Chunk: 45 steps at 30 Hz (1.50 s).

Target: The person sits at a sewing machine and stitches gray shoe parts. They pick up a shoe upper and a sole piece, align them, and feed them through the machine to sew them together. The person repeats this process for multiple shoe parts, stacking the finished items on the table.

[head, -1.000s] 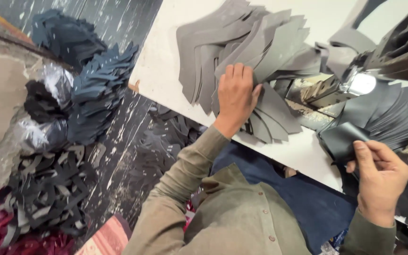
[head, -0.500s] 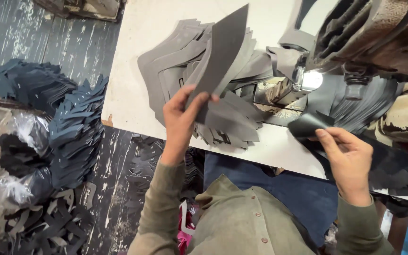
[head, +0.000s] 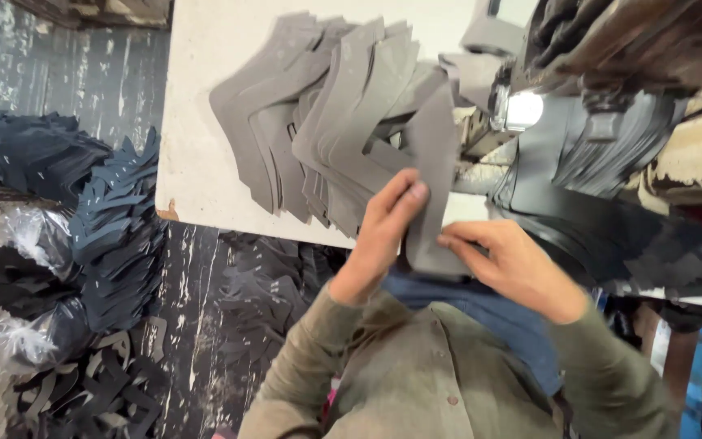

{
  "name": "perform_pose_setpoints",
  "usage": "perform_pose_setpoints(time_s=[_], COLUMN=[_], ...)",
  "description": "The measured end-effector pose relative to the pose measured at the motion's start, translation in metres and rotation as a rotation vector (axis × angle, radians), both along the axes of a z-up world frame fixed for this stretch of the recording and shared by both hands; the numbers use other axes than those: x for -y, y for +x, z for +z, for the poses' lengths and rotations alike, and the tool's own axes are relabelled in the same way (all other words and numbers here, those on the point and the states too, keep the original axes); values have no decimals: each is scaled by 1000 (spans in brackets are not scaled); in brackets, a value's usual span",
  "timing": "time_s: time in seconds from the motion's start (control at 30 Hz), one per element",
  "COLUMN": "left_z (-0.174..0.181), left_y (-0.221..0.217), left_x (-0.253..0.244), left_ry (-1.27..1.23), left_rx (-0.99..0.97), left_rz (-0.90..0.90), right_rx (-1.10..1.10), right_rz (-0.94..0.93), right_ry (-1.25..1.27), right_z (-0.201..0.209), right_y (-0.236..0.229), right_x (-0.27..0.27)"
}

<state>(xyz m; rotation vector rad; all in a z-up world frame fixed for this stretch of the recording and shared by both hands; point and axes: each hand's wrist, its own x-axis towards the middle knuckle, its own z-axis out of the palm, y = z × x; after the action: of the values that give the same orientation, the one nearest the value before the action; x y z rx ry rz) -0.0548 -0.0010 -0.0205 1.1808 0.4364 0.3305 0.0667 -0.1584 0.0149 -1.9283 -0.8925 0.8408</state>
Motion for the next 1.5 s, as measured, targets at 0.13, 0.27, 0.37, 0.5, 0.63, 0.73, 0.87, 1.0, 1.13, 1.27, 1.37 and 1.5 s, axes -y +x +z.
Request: perform_pose_setpoints(time_s=[0.13, 0.27, 0.37, 0.5, 0.63, 0.73, 0.87, 1.0, 1.13, 1.27, 1.37, 1.5], left_z=[23, 18, 16, 25, 28, 12, 8, 4, -15, -7, -10, 0], left_y=[16, 30, 38, 50, 60, 63, 74, 82, 90, 102, 105, 88], left_x=[-9, 0, 4, 5, 0, -7, -15, -17, -17, -20, -22, -23], left_ry=[-164, -147, -85, 11, 48, 98, 64, -13, 161, 94, 236, 226], left_rx=[100, 173, 185, 202, 143, 127, 138, 171, 239, 45, 48, 256], left_rz=[-126, -116, -129, -177, -180, -222, -262, -260, -163, -95, -66, -166], right_rx=[13, -205, -187, -231, -221, -215, -238, -270, -237, -197, -219, -161], right_rz=[348, 268, 215, 164, 65, 11, -24, -83, -99, -145, -165, -136], right_ry=[-51, -102, -117, -21, 45, 79, 76, 144, 168, 216, 163, 215], right_z=[9, -5, -18, -43, -59, -66, -66, -71, -69, -67, -57, -45], right_y=[4, 4, -4, -14, -25, -30, -36, -38, -37, -32, -24, -14], right_x=[13, 30, 32, 26, 14, 6, 0, 0, 0, 0, 1, -1])
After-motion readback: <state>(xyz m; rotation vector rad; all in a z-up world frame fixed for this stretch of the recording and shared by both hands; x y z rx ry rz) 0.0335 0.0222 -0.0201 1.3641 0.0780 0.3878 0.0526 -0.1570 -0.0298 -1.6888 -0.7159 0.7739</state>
